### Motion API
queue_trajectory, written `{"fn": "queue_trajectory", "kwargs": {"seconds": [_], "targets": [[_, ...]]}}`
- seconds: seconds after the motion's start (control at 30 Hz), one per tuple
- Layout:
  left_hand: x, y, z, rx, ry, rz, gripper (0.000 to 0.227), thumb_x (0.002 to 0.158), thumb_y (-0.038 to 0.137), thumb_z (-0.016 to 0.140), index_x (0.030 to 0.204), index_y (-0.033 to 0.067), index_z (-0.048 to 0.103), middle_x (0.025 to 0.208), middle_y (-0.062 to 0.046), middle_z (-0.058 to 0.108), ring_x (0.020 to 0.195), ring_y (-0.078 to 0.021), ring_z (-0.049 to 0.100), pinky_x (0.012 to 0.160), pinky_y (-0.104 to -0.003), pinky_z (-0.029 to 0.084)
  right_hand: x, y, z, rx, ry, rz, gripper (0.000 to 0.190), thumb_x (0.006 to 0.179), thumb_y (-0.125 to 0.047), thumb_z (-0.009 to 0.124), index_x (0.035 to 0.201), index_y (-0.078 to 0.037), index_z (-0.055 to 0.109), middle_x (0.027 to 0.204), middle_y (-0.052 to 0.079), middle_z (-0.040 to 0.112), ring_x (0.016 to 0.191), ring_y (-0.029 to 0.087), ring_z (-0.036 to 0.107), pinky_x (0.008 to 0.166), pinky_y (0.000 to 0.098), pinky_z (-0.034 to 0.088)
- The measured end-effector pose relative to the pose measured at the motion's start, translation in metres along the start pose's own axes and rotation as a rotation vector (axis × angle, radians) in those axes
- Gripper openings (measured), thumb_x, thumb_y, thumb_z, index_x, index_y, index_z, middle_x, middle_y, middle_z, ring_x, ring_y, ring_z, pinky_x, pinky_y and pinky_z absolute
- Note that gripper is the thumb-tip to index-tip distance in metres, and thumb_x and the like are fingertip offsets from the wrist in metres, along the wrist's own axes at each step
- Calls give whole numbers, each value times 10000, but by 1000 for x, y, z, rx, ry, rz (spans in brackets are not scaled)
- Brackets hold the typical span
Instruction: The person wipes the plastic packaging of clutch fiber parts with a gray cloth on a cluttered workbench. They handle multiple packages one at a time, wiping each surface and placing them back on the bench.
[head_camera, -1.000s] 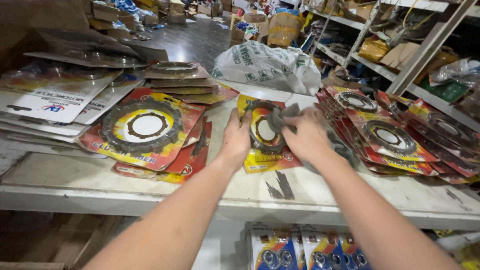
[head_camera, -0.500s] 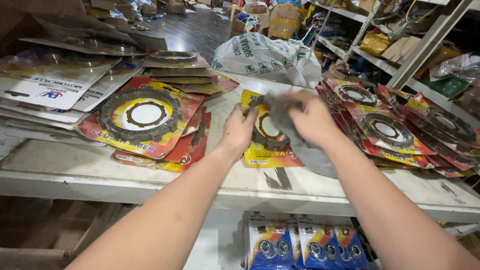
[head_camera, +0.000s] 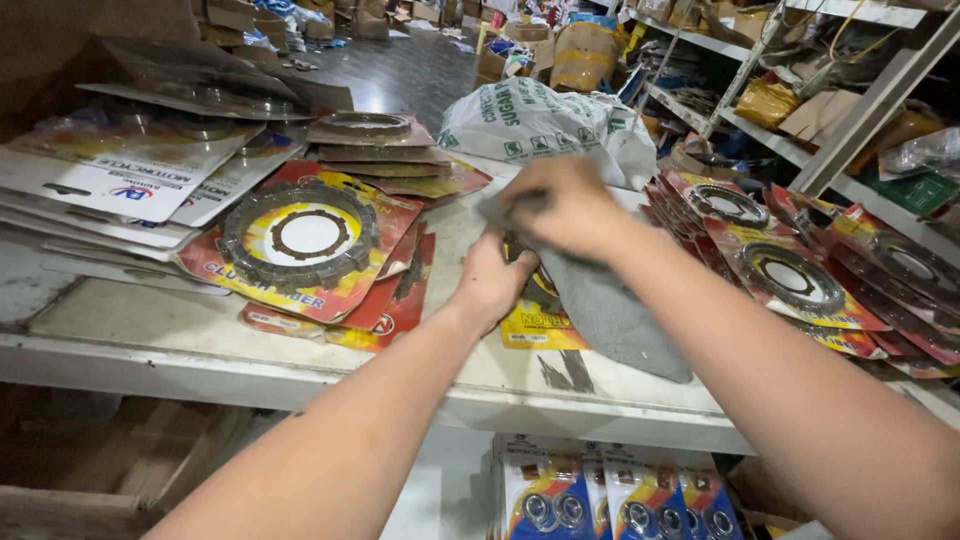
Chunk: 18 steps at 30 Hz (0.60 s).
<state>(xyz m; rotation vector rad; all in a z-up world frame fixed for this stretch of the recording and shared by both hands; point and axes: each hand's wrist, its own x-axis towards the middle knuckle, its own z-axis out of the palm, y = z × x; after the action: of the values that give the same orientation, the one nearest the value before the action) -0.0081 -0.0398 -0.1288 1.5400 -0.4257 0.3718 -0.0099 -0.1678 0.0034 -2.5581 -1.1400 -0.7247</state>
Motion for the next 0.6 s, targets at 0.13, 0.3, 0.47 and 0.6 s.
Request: {"fn": "queue_trajectory", "kwargs": {"seconds": [0.13,0.3,0.47,0.6], "targets": [[-6,1,3,-2,-1,-3,481,799,121,710,1244,2,569,1142,-222,716,1093,-361,689,951,-418,525,-2,-1,-3,-111,-27,40,225,754,-77,721,968,-72,791,966,138,731,925,353,702,832,425,545],[-5,2,2,-28,21,20,465,798,105,696,1226,-8,556,1125,-223,712,1094,-368,690,947,-426,524,-4,5,-15,-104,19,122,261,771,-28,649,972,-87,805,1010,127,718,1002,341,689,899,425,532],[-5,1,2,-12,-5,61,456,810,103,679,1229,-17,543,1118,-233,711,1098,-384,690,948,-436,528,-9,5,-21,-100,-119,-5,303,790,-6,632,1043,-80,781,1066,136,680,1046,332,651,923,423,507],[-3,1,5,13,-10,32,455,803,107,690,1217,-18,548,1113,-233,709,1095,-387,687,947,-440,523,-8,4,-21,-77,-72,144,292,802,-13,622,1037,-94,775,1072,116,687,1049,310,663,939,401,517]]}}
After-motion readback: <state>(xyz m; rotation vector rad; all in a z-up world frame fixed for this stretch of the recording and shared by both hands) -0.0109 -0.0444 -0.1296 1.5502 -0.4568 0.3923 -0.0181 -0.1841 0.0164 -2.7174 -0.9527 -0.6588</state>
